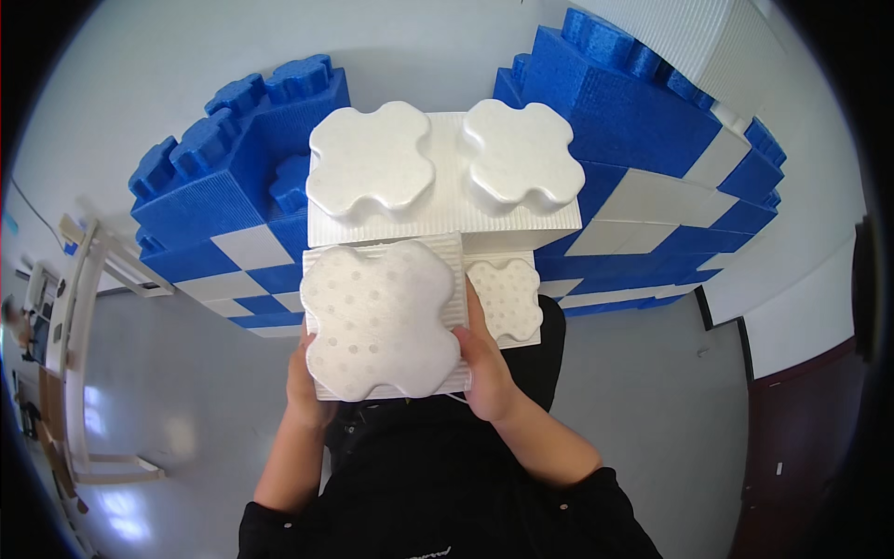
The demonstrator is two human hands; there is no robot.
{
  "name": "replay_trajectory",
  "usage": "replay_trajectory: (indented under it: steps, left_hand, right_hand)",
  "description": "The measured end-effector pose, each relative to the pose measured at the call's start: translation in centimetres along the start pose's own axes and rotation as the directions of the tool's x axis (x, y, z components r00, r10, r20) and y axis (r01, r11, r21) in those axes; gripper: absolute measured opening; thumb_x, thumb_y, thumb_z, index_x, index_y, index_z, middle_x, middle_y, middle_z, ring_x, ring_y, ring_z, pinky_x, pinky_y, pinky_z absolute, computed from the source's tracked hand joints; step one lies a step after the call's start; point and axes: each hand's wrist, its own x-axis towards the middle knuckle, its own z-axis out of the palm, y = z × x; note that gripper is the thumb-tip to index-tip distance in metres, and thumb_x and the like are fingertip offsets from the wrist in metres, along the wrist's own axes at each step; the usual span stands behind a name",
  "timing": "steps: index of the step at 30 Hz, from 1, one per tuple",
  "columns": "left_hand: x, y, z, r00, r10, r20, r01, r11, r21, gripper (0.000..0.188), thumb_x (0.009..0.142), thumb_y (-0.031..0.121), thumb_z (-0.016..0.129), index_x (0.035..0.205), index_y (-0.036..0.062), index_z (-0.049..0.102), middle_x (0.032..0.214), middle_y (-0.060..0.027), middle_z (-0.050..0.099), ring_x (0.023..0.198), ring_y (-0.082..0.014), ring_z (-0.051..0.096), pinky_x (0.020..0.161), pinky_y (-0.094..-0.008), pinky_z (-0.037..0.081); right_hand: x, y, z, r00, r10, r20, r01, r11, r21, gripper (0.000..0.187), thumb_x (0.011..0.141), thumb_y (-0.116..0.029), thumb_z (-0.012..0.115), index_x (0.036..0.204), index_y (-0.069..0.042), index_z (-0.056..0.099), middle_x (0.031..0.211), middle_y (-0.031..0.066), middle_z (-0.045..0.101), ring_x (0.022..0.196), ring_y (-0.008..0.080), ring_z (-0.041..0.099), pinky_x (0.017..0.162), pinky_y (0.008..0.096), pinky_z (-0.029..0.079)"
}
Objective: The recorder is assembling large white interlocking foam blocks together.
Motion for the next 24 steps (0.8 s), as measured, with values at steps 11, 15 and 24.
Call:
replay_trajectory:
  steps: [11, 15, 24]
  left_hand:
    - [0.2, 0.2, -2.1, 0.991, 0.135, -0.009, -0.132, 0.954, -0.271, 0.059, 0.096, 0.037, 0.042, 0.137, -0.005, 0.045, 0.132, -0.0198, 0.057, 0.117, -0.0331, 0.06, 0.096, -0.0434, 0.052]
    - [-0.3, 0.0, -2.2, 0.989, 0.141, 0.053, -0.136, 0.988, -0.078, 0.066, 0.094, 0.04, 0.041, 0.143, -0.0036, 0.037, 0.138, -0.0188, 0.052, 0.123, -0.0308, 0.056, 0.1, -0.0417, 0.048]
    - [-2.0, 1.8, 0.8, 0.992, 0.101, 0.071, -0.105, 0.993, 0.055, 0.076, 0.092, 0.051, 0.042, 0.145, -0.0031, 0.032, 0.142, -0.0194, 0.046, 0.128, -0.0314, 0.05, 0.105, -0.0432, 0.042]
  right_hand:
    - [0.7, -0.7, 2.5, 1.0, -0.027, -0.01, 0.021, 0.933, -0.359, 0.075, 0.101, -0.027, 0.037, 0.148, 0.014, -0.005, 0.156, 0.0353, -0.002, 0.148, 0.0429, -0.004, 0.119, 0.0435, 0.0]
    - [0.3, -1.6, 1.5, 1.0, -0.006, 0.005, 0.007, 0.98, -0.199, 0.074, 0.101, -0.024, 0.037, 0.149, 0.012, -0.006, 0.158, 0.0299, 0.001, 0.149, 0.0349, 0.003, 0.119, 0.0385, 0.005]
    - [-0.6, -2.0, 0.4, 0.993, 0.116, 0.005, -0.116, 0.981, 0.158, 0.075, 0.101, -0.026, 0.036, 0.151, 0.008, -0.01, 0.16, 0.0238, 0.002, 0.149, 0.0278, 0.006, 0.119, 0.0345, 0.009]
